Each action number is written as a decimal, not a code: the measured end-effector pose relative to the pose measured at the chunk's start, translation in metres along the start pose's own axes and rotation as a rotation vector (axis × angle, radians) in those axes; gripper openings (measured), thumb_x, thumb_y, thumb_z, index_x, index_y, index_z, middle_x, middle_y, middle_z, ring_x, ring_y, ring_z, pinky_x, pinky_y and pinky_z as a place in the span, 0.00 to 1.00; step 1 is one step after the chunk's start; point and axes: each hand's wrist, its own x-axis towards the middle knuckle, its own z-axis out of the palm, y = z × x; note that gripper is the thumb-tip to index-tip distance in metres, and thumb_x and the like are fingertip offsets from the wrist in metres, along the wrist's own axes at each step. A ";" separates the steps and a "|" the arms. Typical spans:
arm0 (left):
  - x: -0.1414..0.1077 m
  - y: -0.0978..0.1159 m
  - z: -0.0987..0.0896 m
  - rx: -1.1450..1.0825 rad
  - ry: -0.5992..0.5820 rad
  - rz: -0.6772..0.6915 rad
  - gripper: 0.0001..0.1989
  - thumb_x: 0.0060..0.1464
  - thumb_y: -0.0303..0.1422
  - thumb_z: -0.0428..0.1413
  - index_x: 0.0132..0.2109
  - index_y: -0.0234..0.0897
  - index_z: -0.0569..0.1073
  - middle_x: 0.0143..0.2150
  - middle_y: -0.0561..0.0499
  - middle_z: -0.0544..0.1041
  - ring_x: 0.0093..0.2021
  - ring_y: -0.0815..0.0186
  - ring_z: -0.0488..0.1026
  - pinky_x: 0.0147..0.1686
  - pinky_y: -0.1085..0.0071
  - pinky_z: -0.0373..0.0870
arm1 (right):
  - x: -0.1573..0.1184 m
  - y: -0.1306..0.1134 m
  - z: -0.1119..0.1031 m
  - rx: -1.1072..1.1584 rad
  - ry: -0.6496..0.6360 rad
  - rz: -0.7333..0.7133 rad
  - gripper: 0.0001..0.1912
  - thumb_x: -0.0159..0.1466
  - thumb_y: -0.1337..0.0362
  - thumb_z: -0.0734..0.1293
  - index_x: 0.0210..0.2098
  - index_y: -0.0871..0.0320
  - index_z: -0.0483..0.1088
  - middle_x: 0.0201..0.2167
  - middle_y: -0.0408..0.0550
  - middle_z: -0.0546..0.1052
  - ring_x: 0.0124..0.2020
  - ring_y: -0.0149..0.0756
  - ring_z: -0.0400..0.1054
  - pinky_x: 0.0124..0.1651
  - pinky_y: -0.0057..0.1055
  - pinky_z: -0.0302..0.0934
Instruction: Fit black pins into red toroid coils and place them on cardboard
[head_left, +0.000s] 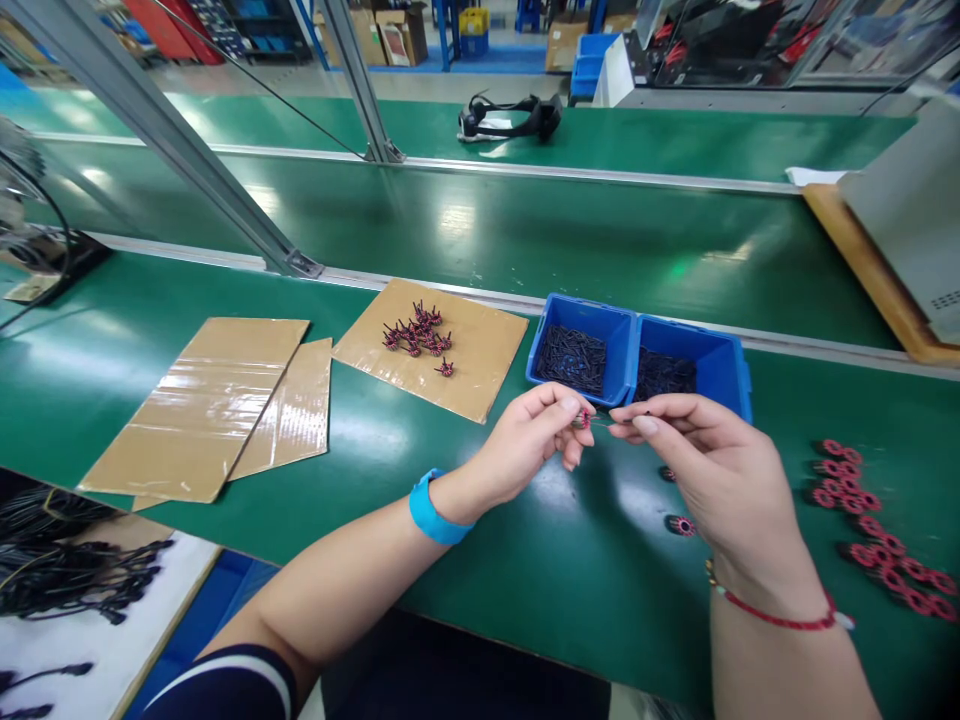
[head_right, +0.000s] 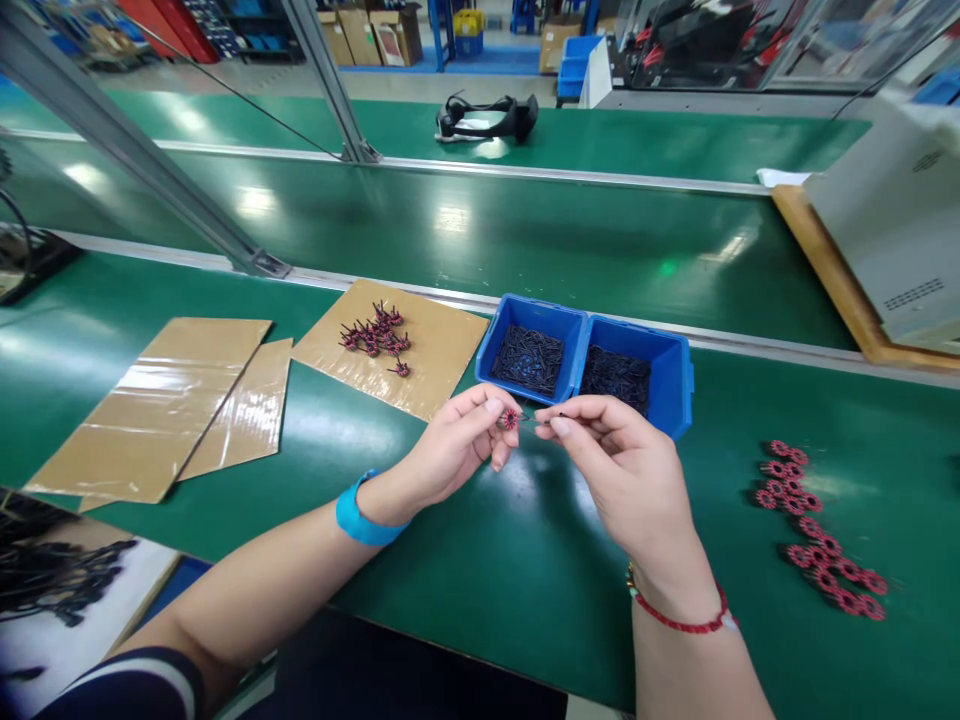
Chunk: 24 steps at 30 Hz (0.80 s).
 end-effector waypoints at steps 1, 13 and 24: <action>0.000 0.000 0.000 0.002 -0.002 -0.002 0.16 0.57 0.45 0.62 0.39 0.35 0.72 0.28 0.55 0.75 0.21 0.75 0.69 0.22 0.75 0.64 | 0.000 0.000 0.000 0.005 -0.002 -0.001 0.07 0.61 0.57 0.75 0.35 0.54 0.78 0.34 0.47 0.84 0.33 0.37 0.81 0.39 0.33 0.77; -0.002 -0.003 0.000 -0.057 -0.075 -0.045 0.18 0.55 0.44 0.65 0.41 0.34 0.73 0.31 0.51 0.79 0.25 0.73 0.74 0.27 0.74 0.70 | 0.005 0.010 0.003 -0.085 0.014 -0.160 0.04 0.64 0.62 0.72 0.34 0.50 0.81 0.36 0.45 0.81 0.38 0.35 0.75 0.42 0.33 0.70; -0.002 -0.005 0.000 -0.039 -0.096 -0.116 0.19 0.54 0.44 0.66 0.41 0.33 0.73 0.34 0.49 0.80 0.27 0.71 0.77 0.30 0.73 0.74 | 0.002 0.010 0.003 -0.093 0.043 -0.134 0.01 0.62 0.64 0.73 0.35 0.51 0.79 0.32 0.43 0.80 0.34 0.34 0.74 0.37 0.30 0.69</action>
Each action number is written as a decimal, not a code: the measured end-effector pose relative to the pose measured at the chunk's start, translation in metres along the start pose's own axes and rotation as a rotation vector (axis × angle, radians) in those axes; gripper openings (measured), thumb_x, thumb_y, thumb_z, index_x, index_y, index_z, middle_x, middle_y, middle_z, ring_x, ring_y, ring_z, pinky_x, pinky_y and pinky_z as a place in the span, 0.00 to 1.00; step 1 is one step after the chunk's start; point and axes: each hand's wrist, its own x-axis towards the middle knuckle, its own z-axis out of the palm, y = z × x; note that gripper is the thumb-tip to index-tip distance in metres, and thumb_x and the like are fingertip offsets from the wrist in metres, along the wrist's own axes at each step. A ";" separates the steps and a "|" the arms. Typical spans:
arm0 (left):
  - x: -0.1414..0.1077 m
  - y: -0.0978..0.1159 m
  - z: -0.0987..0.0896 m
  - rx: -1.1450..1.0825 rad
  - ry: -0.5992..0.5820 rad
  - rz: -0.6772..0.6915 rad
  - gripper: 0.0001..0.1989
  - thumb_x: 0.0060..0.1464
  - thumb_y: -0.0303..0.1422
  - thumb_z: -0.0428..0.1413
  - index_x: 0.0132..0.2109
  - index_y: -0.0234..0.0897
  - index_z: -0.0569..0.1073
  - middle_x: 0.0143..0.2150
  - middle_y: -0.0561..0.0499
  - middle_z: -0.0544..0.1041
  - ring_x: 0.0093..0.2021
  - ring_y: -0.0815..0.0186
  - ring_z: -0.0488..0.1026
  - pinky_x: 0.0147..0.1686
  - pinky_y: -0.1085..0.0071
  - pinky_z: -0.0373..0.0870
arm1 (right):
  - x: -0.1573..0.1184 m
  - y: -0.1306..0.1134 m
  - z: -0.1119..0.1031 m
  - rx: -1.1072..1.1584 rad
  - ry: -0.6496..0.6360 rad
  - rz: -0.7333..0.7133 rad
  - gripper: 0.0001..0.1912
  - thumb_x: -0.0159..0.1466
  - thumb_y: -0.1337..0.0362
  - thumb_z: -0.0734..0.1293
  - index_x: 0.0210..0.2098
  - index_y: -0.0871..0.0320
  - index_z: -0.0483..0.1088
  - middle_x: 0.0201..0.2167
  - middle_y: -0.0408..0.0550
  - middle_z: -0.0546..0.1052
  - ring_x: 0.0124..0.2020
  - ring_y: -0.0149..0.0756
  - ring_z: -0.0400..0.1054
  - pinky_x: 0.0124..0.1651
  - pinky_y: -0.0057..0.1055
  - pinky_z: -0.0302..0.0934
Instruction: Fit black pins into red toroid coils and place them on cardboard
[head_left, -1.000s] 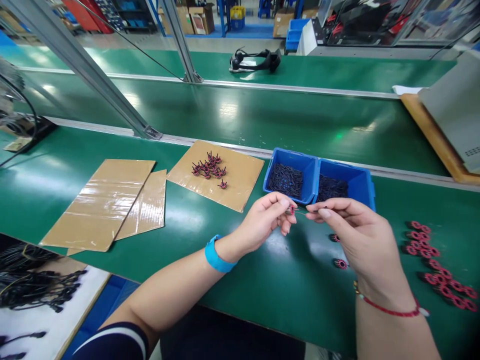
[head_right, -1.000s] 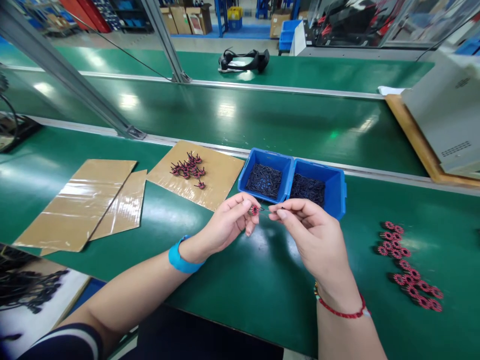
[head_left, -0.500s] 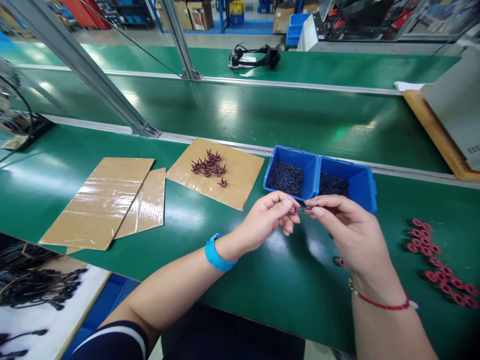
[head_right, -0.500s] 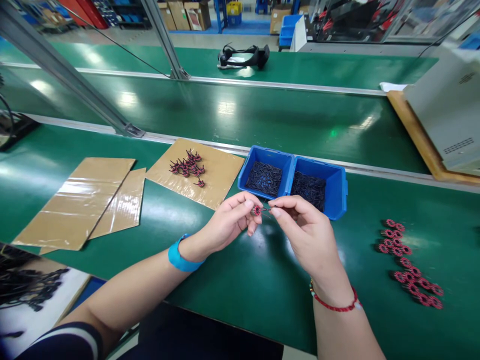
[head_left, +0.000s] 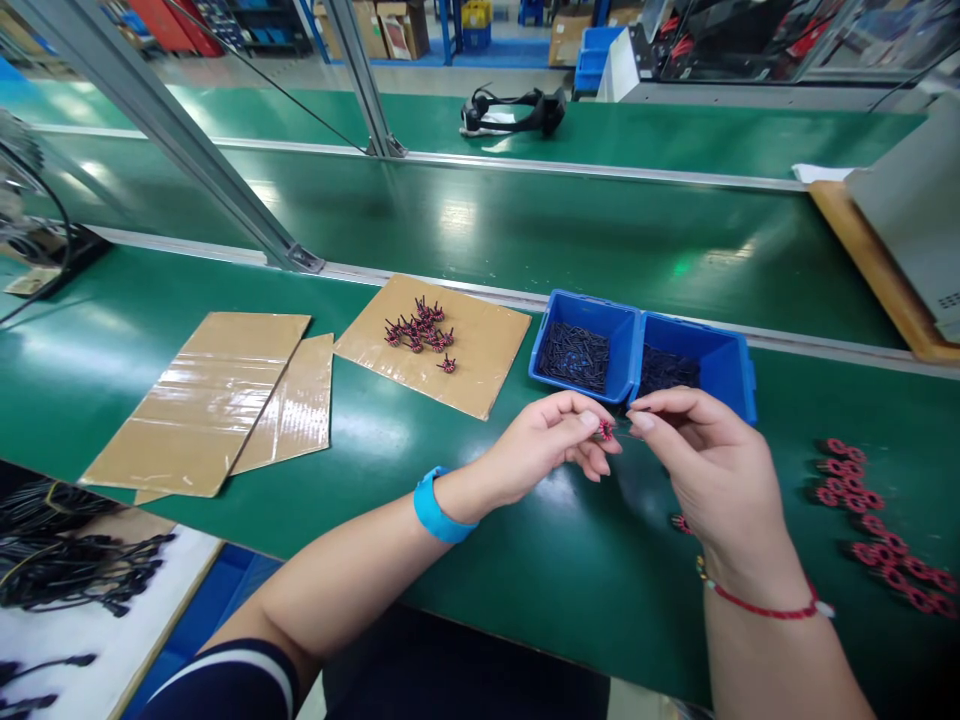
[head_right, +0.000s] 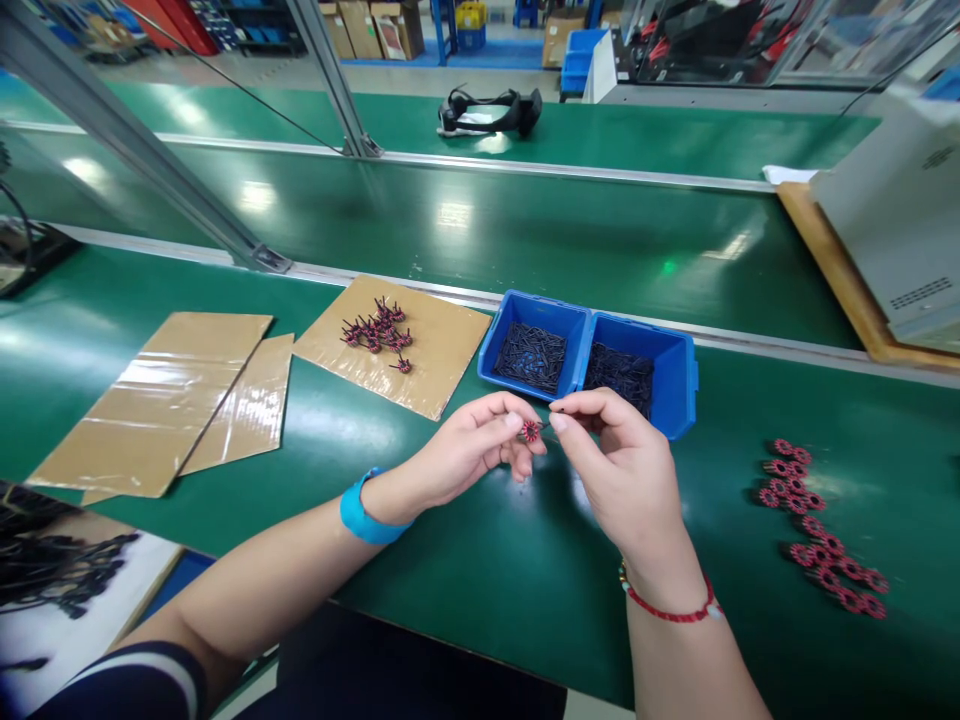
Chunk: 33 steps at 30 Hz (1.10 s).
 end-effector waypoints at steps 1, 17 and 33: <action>0.000 0.000 0.000 0.005 0.007 -0.001 0.19 0.54 0.44 0.66 0.41 0.33 0.73 0.34 0.49 0.80 0.27 0.71 0.77 0.30 0.73 0.74 | 0.000 0.002 0.000 -0.008 -0.008 -0.014 0.02 0.62 0.64 0.73 0.36 0.51 0.78 0.33 0.43 0.80 0.34 0.34 0.74 0.37 0.30 0.69; 0.000 0.000 -0.003 0.116 -0.072 -0.090 0.19 0.58 0.48 0.60 0.40 0.33 0.74 0.27 0.54 0.76 0.20 0.74 0.71 0.22 0.76 0.68 | 0.002 0.001 -0.002 0.260 -0.002 0.082 0.03 0.61 0.61 0.76 0.35 0.51 0.80 0.32 0.40 0.82 0.31 0.27 0.77 0.36 0.21 0.71; -0.001 -0.001 -0.001 0.107 -0.071 -0.096 0.19 0.59 0.47 0.60 0.39 0.33 0.73 0.27 0.53 0.76 0.20 0.75 0.70 0.23 0.76 0.67 | -0.005 -0.004 -0.007 0.125 -0.098 0.043 0.06 0.66 0.57 0.72 0.39 0.50 0.81 0.37 0.44 0.84 0.38 0.33 0.79 0.42 0.29 0.74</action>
